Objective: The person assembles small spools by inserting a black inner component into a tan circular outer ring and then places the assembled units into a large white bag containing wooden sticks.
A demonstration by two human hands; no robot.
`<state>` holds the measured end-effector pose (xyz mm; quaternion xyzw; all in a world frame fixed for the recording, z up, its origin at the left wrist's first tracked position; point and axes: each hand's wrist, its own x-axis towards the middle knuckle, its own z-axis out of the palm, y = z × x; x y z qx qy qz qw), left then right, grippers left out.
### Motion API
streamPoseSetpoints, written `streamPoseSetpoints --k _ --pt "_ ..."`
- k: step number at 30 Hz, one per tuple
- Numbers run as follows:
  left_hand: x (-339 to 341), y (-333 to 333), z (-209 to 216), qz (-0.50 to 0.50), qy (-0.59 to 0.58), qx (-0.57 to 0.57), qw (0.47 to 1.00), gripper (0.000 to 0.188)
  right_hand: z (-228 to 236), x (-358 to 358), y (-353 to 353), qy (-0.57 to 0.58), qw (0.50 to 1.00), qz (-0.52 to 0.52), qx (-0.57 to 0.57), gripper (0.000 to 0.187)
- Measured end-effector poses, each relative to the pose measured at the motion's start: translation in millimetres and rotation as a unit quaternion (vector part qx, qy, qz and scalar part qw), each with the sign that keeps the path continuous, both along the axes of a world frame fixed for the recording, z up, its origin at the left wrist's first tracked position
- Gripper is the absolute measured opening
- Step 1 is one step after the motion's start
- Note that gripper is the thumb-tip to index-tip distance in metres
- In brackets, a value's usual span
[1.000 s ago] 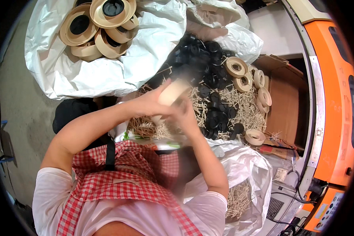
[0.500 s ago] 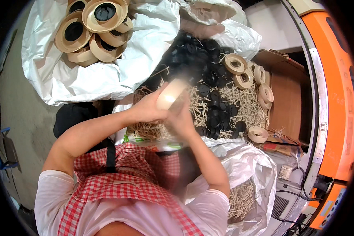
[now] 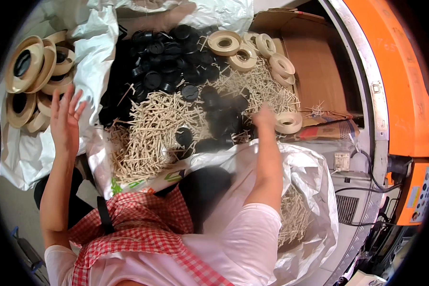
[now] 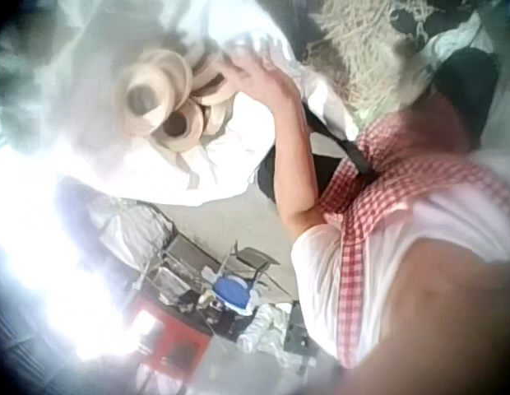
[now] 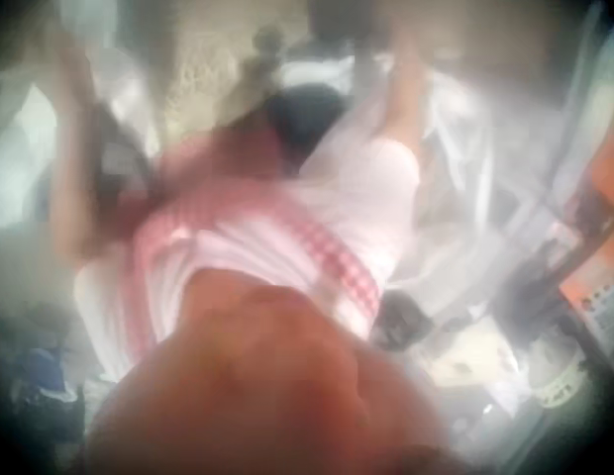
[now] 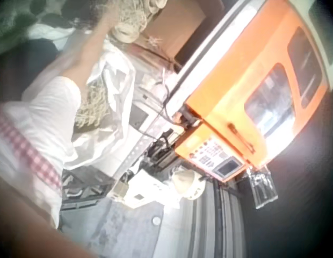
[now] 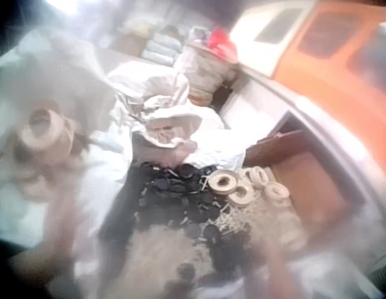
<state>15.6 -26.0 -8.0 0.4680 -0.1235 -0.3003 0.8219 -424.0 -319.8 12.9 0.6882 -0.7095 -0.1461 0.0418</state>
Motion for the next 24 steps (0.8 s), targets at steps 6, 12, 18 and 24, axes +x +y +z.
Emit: streamPoseSetpoints --k 6,12,18,24 --pt "-6.4 10.8 -20.8 -0.158 -0.109 0.107 0.976 0.049 -37.0 -137.6 -30.3 0.197 0.968 0.016 -0.158 0.051" --pt "-20.7 6.1 -27.0 -0.246 -0.124 0.138 0.951 0.047 -63.9 -158.5 -17.0 0.347 0.930 0.035 0.115 0.031" --pt "-29.1 7.0 -25.8 -0.339 -0.088 0.127 0.928 0.045 -50.3 -143.4 -0.5 0.232 0.968 -0.052 0.082 0.040" --pt "-39.4 12.4 -36.2 -0.378 -0.086 0.155 0.909 0.043 -56.0 -142.1 -4.4 -0.075 0.971 -0.076 -0.214 0.083"
